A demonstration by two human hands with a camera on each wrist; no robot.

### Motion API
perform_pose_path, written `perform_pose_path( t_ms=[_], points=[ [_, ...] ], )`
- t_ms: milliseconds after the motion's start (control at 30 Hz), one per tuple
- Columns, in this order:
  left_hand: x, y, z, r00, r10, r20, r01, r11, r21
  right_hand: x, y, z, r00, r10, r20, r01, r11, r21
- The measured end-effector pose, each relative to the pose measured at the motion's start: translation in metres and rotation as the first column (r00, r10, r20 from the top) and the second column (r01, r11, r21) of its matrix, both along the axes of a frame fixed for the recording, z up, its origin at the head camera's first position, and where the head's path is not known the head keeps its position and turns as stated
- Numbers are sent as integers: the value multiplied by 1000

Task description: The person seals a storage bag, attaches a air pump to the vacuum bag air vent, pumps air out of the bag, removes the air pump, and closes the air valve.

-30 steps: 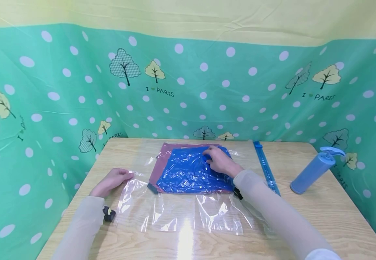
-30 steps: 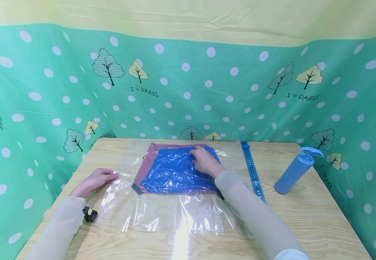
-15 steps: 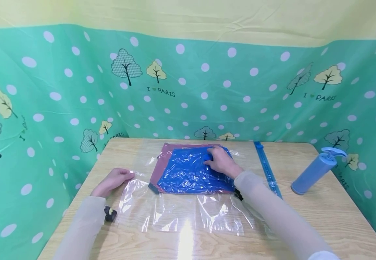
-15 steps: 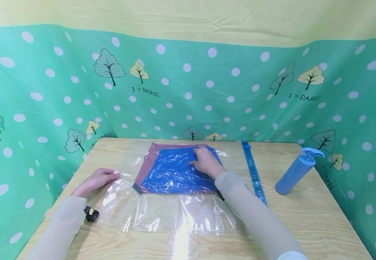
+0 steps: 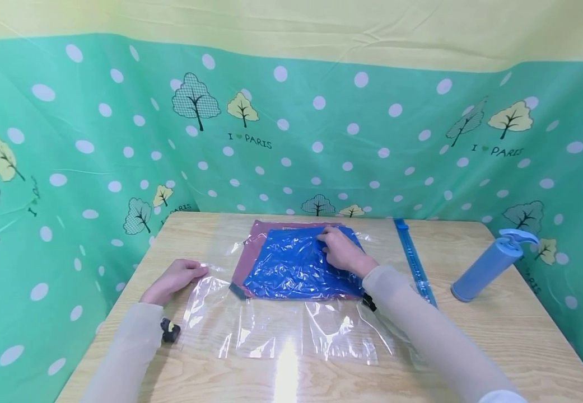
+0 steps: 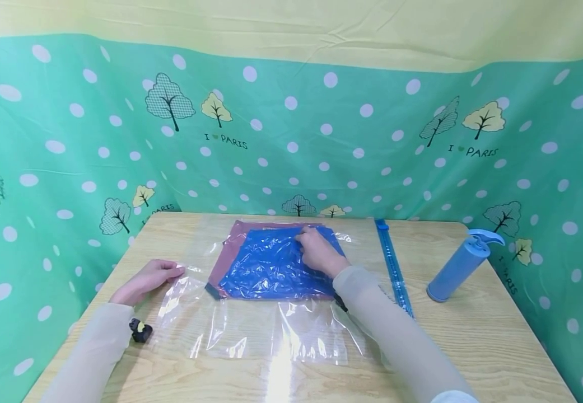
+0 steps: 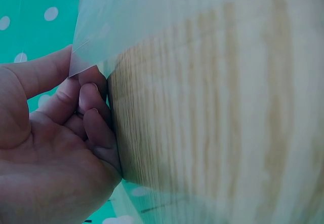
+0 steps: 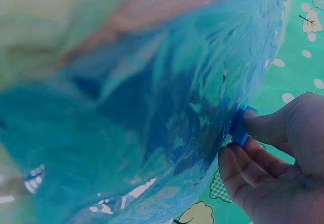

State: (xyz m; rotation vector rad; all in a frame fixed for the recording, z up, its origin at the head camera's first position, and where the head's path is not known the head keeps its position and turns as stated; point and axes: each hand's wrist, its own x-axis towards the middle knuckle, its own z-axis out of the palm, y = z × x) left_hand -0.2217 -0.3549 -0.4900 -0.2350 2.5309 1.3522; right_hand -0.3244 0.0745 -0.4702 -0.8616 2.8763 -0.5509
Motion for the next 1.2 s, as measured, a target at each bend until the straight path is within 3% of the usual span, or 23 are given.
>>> perform_pose_path(
  t_ms=[333, 800, 1200],
  points=[
    [0, 0, 2, 1000, 4, -1, -4, 1000, 8, -1, 1, 0, 996, -85, -31, 84, 996, -28],
    [2, 2, 3, 1000, 11, -1, -11, 1000, 16, 2, 1, 4, 1000, -23, -17, 23, 1000, -21],
    [-2, 0, -1, 1000, 24, 14, -24, 1000, 14, -1, -1, -2, 993, -118, -24, 116, 990, -78]
  ],
)
